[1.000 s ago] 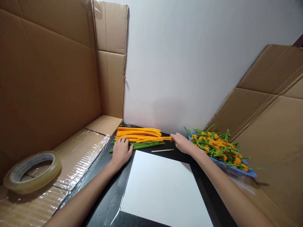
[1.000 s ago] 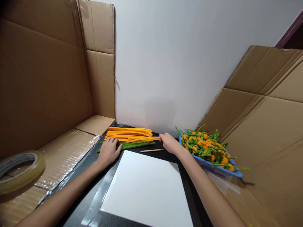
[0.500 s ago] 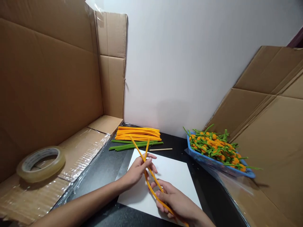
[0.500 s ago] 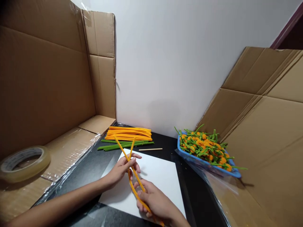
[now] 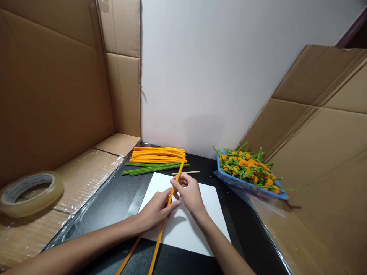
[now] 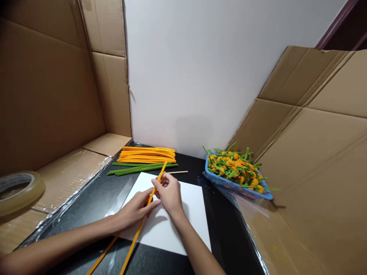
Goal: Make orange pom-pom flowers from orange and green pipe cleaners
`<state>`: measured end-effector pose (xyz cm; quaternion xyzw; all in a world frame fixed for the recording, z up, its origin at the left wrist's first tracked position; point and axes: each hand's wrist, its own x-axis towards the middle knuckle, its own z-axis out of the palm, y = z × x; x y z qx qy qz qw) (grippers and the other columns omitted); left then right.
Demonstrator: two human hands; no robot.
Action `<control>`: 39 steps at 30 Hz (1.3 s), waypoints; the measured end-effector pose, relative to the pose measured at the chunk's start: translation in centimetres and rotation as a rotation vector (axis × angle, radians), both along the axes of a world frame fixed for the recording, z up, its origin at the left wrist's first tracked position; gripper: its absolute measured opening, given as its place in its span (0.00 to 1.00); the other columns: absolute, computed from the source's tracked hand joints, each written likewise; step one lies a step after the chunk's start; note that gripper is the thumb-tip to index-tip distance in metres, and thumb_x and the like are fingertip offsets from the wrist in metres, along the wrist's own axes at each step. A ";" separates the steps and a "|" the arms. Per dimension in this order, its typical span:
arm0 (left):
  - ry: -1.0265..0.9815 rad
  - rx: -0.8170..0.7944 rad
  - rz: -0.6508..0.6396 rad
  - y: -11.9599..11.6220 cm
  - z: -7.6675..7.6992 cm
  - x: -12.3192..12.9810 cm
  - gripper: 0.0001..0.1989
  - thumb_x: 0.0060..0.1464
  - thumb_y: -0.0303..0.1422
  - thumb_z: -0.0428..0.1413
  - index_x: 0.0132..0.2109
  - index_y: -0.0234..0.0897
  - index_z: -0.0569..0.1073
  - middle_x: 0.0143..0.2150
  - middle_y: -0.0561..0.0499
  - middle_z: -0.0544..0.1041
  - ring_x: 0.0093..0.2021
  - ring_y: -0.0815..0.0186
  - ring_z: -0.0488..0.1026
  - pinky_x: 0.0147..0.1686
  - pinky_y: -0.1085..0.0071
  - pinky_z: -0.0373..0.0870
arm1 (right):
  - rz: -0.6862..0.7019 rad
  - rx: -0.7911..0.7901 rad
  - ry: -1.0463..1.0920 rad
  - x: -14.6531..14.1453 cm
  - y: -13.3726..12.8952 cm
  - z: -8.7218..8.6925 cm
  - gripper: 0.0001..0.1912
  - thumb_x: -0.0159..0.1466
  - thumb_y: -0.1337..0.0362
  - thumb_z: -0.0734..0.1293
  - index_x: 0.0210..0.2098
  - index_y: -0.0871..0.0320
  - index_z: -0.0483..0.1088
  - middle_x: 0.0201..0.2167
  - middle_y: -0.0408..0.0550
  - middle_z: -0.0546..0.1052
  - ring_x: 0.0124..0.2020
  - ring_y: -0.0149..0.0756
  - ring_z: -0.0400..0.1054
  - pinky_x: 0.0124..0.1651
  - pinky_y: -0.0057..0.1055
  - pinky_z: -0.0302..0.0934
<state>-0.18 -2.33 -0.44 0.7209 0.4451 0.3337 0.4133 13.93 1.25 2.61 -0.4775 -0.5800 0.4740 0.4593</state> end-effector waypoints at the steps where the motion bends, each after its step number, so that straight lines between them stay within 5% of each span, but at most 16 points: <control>1: 0.040 0.009 -0.002 -0.1 0.2 0.0 0.17 0.61 0.48 0.51 0.39 0.37 0.69 0.24 0.55 0.74 0.25 0.67 0.68 0.28 0.73 0.59 | -0.024 -0.001 0.015 -0.2 0.2 -0.2 0.18 0.53 0.50 0.73 0.32 0.59 0.70 0.25 0.46 0.73 0.24 0.34 0.65 0.24 0.29 0.58; 8: 0.042 0.053 0.006 2.0 1.0 -1.5 0.22 0.67 0.46 0.39 0.40 0.37 0.72 0.21 0.56 0.69 0.25 0.66 0.68 0.31 0.72 0.60 | -0.116 -0.175 0.316 3.2 1.2 -0.1 0.19 0.56 0.51 0.69 0.38 0.59 0.72 0.43 0.56 0.78 0.34 0.37 0.74 0.32 0.30 0.66; 12: 0.128 0.226 0.113 3.6 1.3 -2.9 0.17 0.65 0.37 0.42 0.47 0.37 0.74 0.29 0.51 0.75 0.30 0.64 0.70 0.34 0.71 0.62 | -0.095 -0.183 0.333 4.4 1.7 0.3 0.28 0.54 0.61 0.69 0.54 0.56 0.64 0.40 0.51 0.79 0.21 0.29 0.69 0.19 0.22 0.52; 17: 0.204 0.346 0.096 3.5 1.4 -3.2 0.24 0.63 0.27 0.41 0.62 0.44 0.67 0.46 0.46 0.76 0.43 0.61 0.73 0.45 0.67 0.67 | 0.121 -0.157 0.212 2.9 0.6 0.5 0.21 0.56 0.61 0.68 0.49 0.56 0.69 0.33 0.44 0.76 0.17 0.22 0.60 0.17 0.19 0.44; 23: 0.365 0.387 0.065 2.7 2.1 -2.8 0.19 0.65 0.30 0.42 0.56 0.43 0.71 0.46 0.46 0.77 0.42 0.60 0.74 0.41 0.67 0.67 | 0.126 0.040 0.094 1.9 -0.5 0.8 0.19 0.63 0.49 0.65 0.37 0.60 0.75 0.22 0.42 0.72 0.16 0.22 0.52 0.20 0.23 0.44; 29: 0.502 0.383 0.028 2.3 2.0 -2.7 0.19 0.64 0.28 0.41 0.54 0.44 0.71 0.45 0.47 0.77 0.40 0.59 0.75 0.38 0.67 0.66 | 0.073 0.099 0.104 1.7 -0.9 0.8 0.21 0.63 0.48 0.66 0.44 0.58 0.76 0.24 0.42 0.72 0.17 0.24 0.55 0.21 0.25 0.48; 34: 0.255 0.325 0.052 1.6 2.1 -2.0 0.17 0.65 0.38 0.48 0.59 0.44 0.66 0.45 0.49 0.78 0.37 0.64 0.74 0.36 0.71 0.67 | 0.058 0.083 0.154 1.3 -1.2 0.5 0.20 0.61 0.49 0.68 0.39 0.60 0.77 0.21 0.42 0.72 0.16 0.24 0.56 0.20 0.25 0.47; 39: 0.052 0.372 0.100 1.3 2.4 -1.7 0.12 0.66 0.38 0.48 0.43 0.39 0.74 0.34 0.52 0.77 0.28 0.70 0.69 0.29 0.74 0.62 | 0.064 0.068 0.197 0.9 -1.5 0.3 0.20 0.59 0.50 0.72 0.39 0.60 0.74 0.21 0.41 0.73 0.15 0.25 0.59 0.19 0.24 0.48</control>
